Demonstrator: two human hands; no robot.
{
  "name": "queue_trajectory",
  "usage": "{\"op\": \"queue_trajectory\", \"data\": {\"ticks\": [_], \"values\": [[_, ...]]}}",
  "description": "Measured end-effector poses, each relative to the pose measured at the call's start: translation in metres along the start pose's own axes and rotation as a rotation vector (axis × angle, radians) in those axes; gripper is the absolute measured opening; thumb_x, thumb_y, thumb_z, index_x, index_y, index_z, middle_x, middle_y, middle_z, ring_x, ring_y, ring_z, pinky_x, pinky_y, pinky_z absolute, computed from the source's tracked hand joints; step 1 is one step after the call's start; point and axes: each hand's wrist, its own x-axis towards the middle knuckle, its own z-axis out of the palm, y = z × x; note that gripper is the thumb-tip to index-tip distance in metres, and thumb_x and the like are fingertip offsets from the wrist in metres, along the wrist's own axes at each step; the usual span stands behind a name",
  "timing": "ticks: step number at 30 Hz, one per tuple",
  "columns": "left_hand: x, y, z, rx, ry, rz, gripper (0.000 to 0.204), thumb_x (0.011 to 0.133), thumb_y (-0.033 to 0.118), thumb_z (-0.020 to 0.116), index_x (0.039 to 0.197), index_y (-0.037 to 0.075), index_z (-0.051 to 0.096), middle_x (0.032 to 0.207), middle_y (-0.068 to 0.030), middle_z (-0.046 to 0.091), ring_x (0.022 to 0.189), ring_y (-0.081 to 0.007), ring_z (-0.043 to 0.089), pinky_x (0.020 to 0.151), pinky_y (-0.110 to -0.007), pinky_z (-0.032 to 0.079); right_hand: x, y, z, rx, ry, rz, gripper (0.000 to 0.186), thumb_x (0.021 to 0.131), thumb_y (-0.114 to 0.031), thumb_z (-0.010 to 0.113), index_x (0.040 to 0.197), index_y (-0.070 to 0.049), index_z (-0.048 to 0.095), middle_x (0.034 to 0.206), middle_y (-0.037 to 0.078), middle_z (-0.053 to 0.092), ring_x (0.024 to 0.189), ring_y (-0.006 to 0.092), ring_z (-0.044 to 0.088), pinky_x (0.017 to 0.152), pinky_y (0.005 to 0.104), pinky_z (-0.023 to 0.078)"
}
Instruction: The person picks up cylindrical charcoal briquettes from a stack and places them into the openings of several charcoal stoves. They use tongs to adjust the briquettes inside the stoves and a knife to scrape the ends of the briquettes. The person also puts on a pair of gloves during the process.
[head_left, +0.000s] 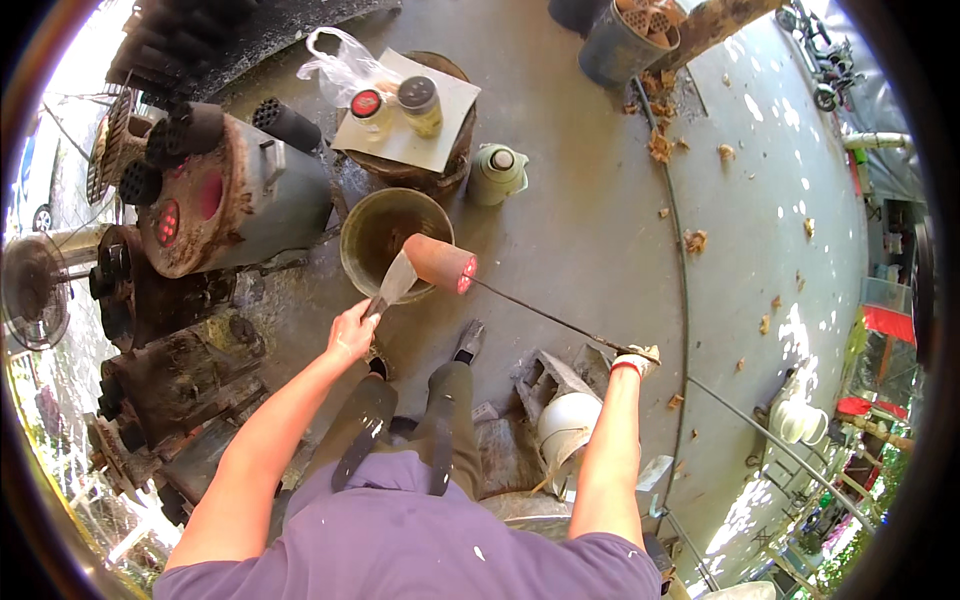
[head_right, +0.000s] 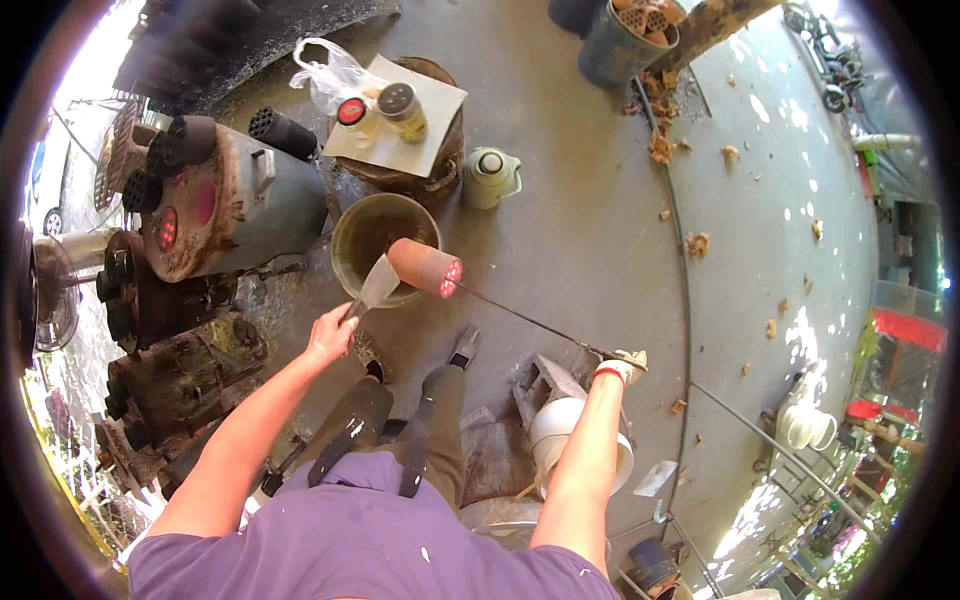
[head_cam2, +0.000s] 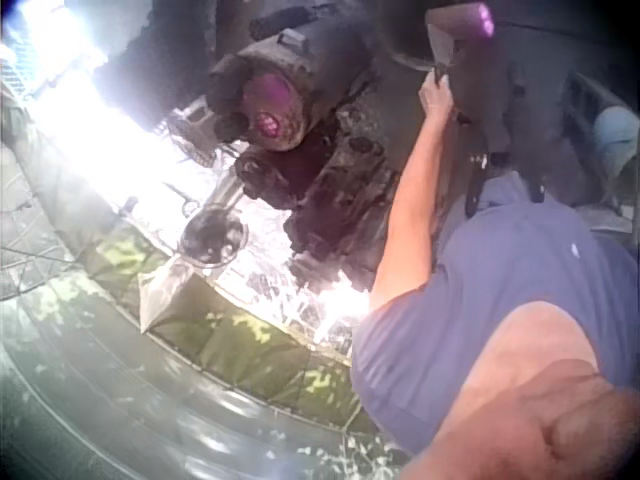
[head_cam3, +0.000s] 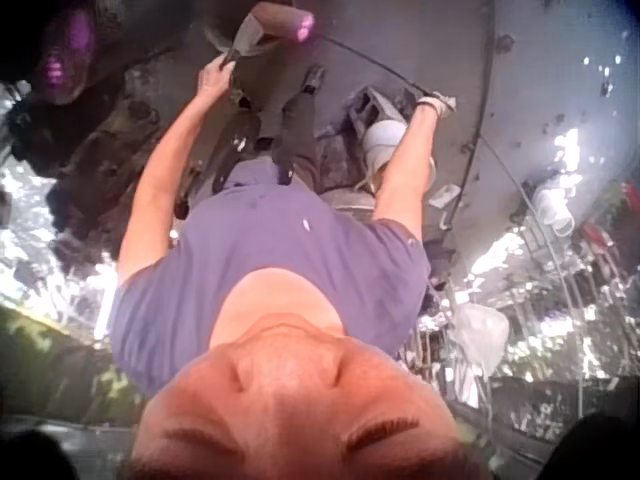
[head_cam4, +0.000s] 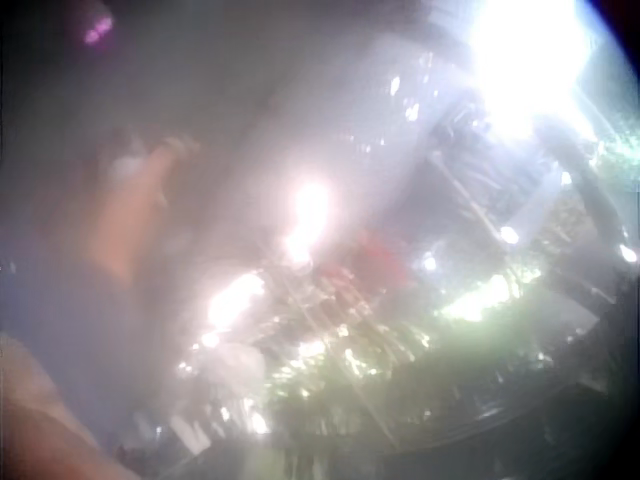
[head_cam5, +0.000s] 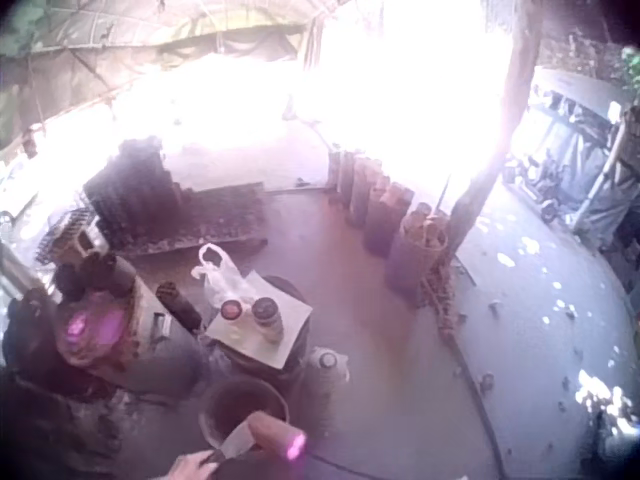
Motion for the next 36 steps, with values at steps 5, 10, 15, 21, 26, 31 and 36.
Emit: {"op": "queue_trajectory", "data": {"ticks": [5,10,15,21,26,31,36], "values": [[0.038,0.035,0.023,0.28,0.171,0.189,0.038,0.08,0.02,0.054,0.118,0.013,0.05,0.078,-0.0153,0.061,0.077,-0.0281,0.06,0.072,-0.038,0.045,0.055,0.031,-0.014,0.004,0.147,0.173,0.02,0.078,-0.033,0.055,0.075,-0.014,0.048,0.066,-0.001,0.047,0.044,0.0144,0.037,0.044,0.027,0.034],[0.043,0.05,0.034,0.498,0.159,0.207,0.038,0.081,0.023,0.053,0.118,0.016,0.05,0.083,-0.0188,0.061,0.081,-0.0354,0.058,0.073,-0.041,0.045,0.057,0.037,-0.006,-0.066,0.214,0.222,0.035,0.081,-0.037,0.046,0.057,-0.018,0.031,0.047,-0.002,0.033,0.038,0.0163,0.033,0.04,0.0318,0.029],[0.045,0.057,0.039,0.589,0.089,0.264,0.037,0.082,0.022,0.051,0.117,0.013,0.048,0.082,-0.0201,0.06,0.081,-0.0382,0.056,0.071,-0.045,0.044,0.068,0.041,-0.006,-0.057,0.172,0.287,0.035,0.081,-0.036,0.046,0.055,-0.018,0.03,0.046,-0.002,0.032,0.037,0.016,0.032,0.038,0.0306,0.028],[0.058,0.083,0.029,0.659,-0.051,0.328,0.02,0.083,0.019,0.048,0.096,0.005,0.046,0.082,-0.0209,0.059,0.081,-0.0413,0.054,0.069,-0.049,0.043,0.083,0.045,-0.01,-0.071,0.125,0.229,0.032,0.08,-0.033,0.046,0.057,-0.017,0.03,0.045,-0.001,0.032,0.038,0.0156,0.034,0.04,0.0306,0.029],[0.074,0.085,0.037,0.715,-0.051,0.243,0.021,0.082,0.019,0.048,0.098,0.005,0.047,0.086,-0.0223,0.058,0.084,-0.0414,0.054,0.072,-0.05,0.043,0.086,0.043,-0.006,-0.1,0.085,0.237,0.026,0.079,-0.03,0.046,0.061,-0.017,0.033,0.047,-0.001,0.034,0.038,0.0168,0.034,0.041,0.0319,0.029],[0.074,0.082,0.049,0.672,-0.049,0.2,0.023,0.082,0.019,0.048,0.101,0.005,0.046,0.086,-0.0233,0.058,0.085,-0.0417,0.055,0.074,-0.05,0.043,0.069,0.035,-0.008,-0.092,0.115,0.288,0.02,0.078,-0.03,0.05,0.071,-0.018,0.037,0.058,0.0,0.039,0.048,0.0158,0.04,0.048,0.0327,0.039],[0.079,0.067,0.06,0.632,0.033,0.12,0.03,0.083,0.021,0.047,0.111,0.009,0.042,0.085,-0.0233,0.059,0.086,-0.0419,0.055,0.075,-0.05,0.042,0.088,0.045,-0.024,-0.115,0.08,0.309,0.016,0.076,-0.028,0.05,0.074,-0.016,0.04,0.069,0.002,0.042,0.065,0.0183,0.043,0.064,0.0385,0.04]]}}
